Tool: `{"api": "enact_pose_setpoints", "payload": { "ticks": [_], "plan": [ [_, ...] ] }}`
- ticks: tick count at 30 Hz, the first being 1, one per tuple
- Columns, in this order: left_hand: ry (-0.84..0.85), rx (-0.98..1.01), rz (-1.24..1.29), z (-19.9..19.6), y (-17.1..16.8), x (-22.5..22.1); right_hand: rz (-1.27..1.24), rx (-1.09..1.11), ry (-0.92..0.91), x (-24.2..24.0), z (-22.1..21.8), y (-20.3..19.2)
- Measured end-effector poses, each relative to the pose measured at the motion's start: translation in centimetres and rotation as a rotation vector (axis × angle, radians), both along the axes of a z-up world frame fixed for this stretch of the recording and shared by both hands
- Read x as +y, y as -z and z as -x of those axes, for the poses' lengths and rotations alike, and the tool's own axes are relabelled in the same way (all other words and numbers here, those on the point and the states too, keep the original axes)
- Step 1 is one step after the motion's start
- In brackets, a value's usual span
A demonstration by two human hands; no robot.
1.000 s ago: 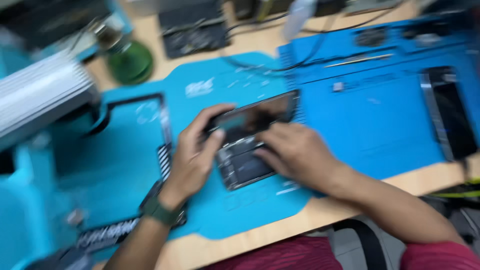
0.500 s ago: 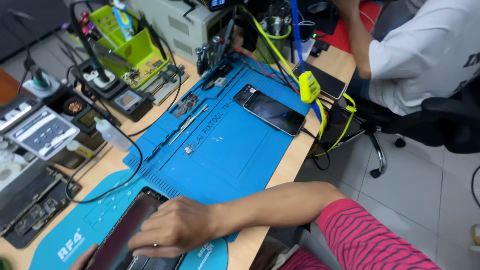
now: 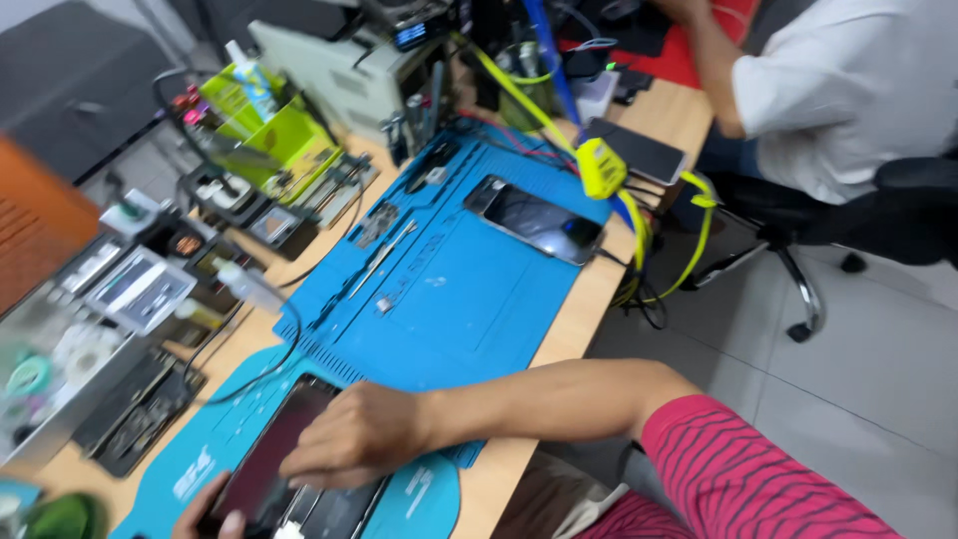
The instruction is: The person works on a disassembled smartphone placed on a blue anti-static mat. They use a metal spudger to pry and disconnect internal components, then use a screwdriver to remove screws from the device's frame. The person handles the screen assembly and the phone's main body throughout the process.
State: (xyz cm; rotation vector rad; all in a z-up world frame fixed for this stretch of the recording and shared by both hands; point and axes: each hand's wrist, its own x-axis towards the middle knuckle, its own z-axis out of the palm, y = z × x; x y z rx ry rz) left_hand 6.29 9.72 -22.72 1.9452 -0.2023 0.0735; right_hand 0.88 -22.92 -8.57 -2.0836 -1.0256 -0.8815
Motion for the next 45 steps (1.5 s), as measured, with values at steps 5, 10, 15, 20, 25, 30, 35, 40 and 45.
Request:
{"api": "enact_pose_setpoints", "payload": {
  "ticks": [5,10,15,20,25,30,35,40,45],
  "plan": [
    [-0.134,0.065,0.128,7.5,-14.9,-8.1,0.036,-0.053,-0.070,-0.2,0.4,-1.9],
    [-0.080,0.171,0.092,7.9,-16.9,-8.2,0.095,-0.063,-0.125,-0.2,0.8,-2.7],
    [-0.017,0.142,0.128,7.9,-16.7,-8.1,0.083,-0.109,-0.116,-0.7,1.0,-3.8],
    [-0.028,0.156,0.098,8.0,-16.6,-7.9,-0.097,-0.052,-0.103,-2.5,0.8,-5.7],
    [-0.040,0.185,0.118,8.1,-16.8,-8.0,-0.189,0.033,-0.011,-3.6,0.7,-5.7],
    [-0.038,0.240,0.143,8.1,-17.0,-8.1,-0.168,0.035,0.006,-3.6,0.7,-5.8],
    [-0.076,0.239,0.093,8.1,-17.0,-8.1,-0.160,0.019,-0.021,-3.2,0.8,-5.7],
    [-0.071,0.200,0.105,8.2,-16.6,-8.1,-0.157,0.005,-0.013,-3.1,0.9,-5.9],
    [-0.071,0.217,0.143,8.2,-16.7,-8.1,-0.178,0.030,-0.010,-3.0,0.7,-5.7]
  ]
}}
